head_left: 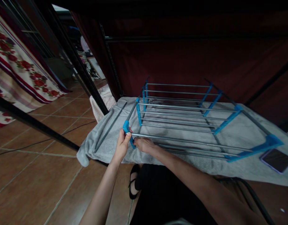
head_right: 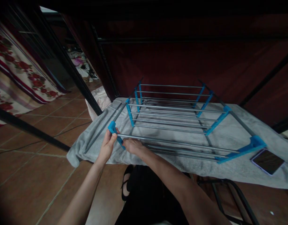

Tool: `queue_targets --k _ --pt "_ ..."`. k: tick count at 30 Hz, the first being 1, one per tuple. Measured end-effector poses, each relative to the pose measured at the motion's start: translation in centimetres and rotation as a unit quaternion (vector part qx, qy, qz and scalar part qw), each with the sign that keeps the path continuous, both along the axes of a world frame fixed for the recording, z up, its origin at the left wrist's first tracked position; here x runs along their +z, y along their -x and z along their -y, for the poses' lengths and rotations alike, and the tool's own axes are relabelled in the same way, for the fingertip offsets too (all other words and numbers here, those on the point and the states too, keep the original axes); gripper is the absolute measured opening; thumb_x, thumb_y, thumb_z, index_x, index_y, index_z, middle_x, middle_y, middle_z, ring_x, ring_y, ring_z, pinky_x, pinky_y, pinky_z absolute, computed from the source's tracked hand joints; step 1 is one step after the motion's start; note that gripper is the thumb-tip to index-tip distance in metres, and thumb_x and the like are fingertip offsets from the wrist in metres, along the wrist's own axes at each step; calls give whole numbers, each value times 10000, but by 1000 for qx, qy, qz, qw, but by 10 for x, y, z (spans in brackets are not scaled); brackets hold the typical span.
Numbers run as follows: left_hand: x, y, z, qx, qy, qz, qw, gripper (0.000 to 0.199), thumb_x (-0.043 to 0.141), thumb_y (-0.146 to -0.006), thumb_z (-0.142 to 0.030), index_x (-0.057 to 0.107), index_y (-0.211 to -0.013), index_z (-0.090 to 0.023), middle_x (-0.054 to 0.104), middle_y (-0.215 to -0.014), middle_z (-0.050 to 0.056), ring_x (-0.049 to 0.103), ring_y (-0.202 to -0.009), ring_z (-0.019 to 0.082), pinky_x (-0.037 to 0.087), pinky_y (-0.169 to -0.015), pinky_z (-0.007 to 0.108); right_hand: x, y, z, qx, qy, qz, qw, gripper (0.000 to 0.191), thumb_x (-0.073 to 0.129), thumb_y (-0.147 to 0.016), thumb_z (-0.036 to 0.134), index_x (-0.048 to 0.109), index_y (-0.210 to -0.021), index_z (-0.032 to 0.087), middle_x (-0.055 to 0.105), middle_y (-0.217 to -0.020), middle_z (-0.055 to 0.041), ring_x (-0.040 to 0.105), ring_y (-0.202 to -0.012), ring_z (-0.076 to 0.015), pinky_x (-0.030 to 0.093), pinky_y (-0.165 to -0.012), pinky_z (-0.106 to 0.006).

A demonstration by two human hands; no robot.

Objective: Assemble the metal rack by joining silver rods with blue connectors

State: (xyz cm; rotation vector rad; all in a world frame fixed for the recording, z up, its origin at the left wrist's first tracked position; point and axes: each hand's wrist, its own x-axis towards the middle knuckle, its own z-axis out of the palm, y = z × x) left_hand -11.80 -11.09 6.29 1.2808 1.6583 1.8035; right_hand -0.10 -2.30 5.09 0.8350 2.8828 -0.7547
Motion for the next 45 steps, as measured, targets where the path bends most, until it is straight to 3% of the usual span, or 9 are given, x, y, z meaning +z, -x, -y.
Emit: queue_targets --k 16,24,31,34,38,42,45 --pt "3 -1 0 -1 2 0 1000 425 626 -870 -601 615 -1061 -221 632 -1027 44 575 -1010 201 455 -947 325 -4 -1 -2 7 3 2 1000 332 440 -1018 375 673 -1179 202 742 -1176 -110 700 -1089 -247 538 -873 -324" --pt "3 -2 0 6 1 -3 1000 405 612 -890 -581 612 -1075 -221 625 -1040 41 574 -1018 196 450 -948 312 7 4 2 3 -4 9 1000 326 444 -1016 349 668 -1183 180 747 -1136 -111 712 -1027 -246 541 -844 -324" --pt "4 -1 1 5 10 -11 1000 407 621 -882 -587 616 -1063 -223 639 -1043 43 581 -1020 203 458 -958 323 -5 -50 20 -49 -118 -31 991 327 409 -1037 301 610 -1248 153 694 -1229 -166 633 -1189 -261 420 -1072 -385" --pt "3 -1 0 17 5 -5 1000 418 626 -873 -601 623 -1062 -227 643 -1054 42 584 -1027 208 456 -969 326 -12 -70 18 -72 -123 -8 990 350 326 -1054 260 630 -1203 171 705 -1207 -147 650 -1153 -243 449 -1023 -368" --pt "1 -1 -1 27 2 -11 1000 425 620 -870 -618 633 -1045 -230 642 -1067 44 581 -1047 214 450 -983 322 -14 -73 8 -65 -86 7 994 353 317 -1057 270 637 -1187 197 721 -1195 -116 690 -1072 -235 501 -882 -340" --pt "1 1 -2 31 7 -19 999 436 624 -858 -632 635 -1034 -233 637 -1043 43 571 -1033 215 435 -999 329 -14 -68 3 -64 -84 -8 994 330 348 -1055 297 640 -1174 198 736 -1139 -103 703 -1014 -230 511 -851 -347" --pt "-1 4 -4 40 11 -14 999 449 640 -843 -633 638 -1033 -226 645 -1065 44 570 -1064 220 415 -1033 340 -15 -72 8 -60 -120 -50 990 285 409 -1046 294 644 -1160 179 722 -1128 -102 667 -1059 -220 500 -913 -357"
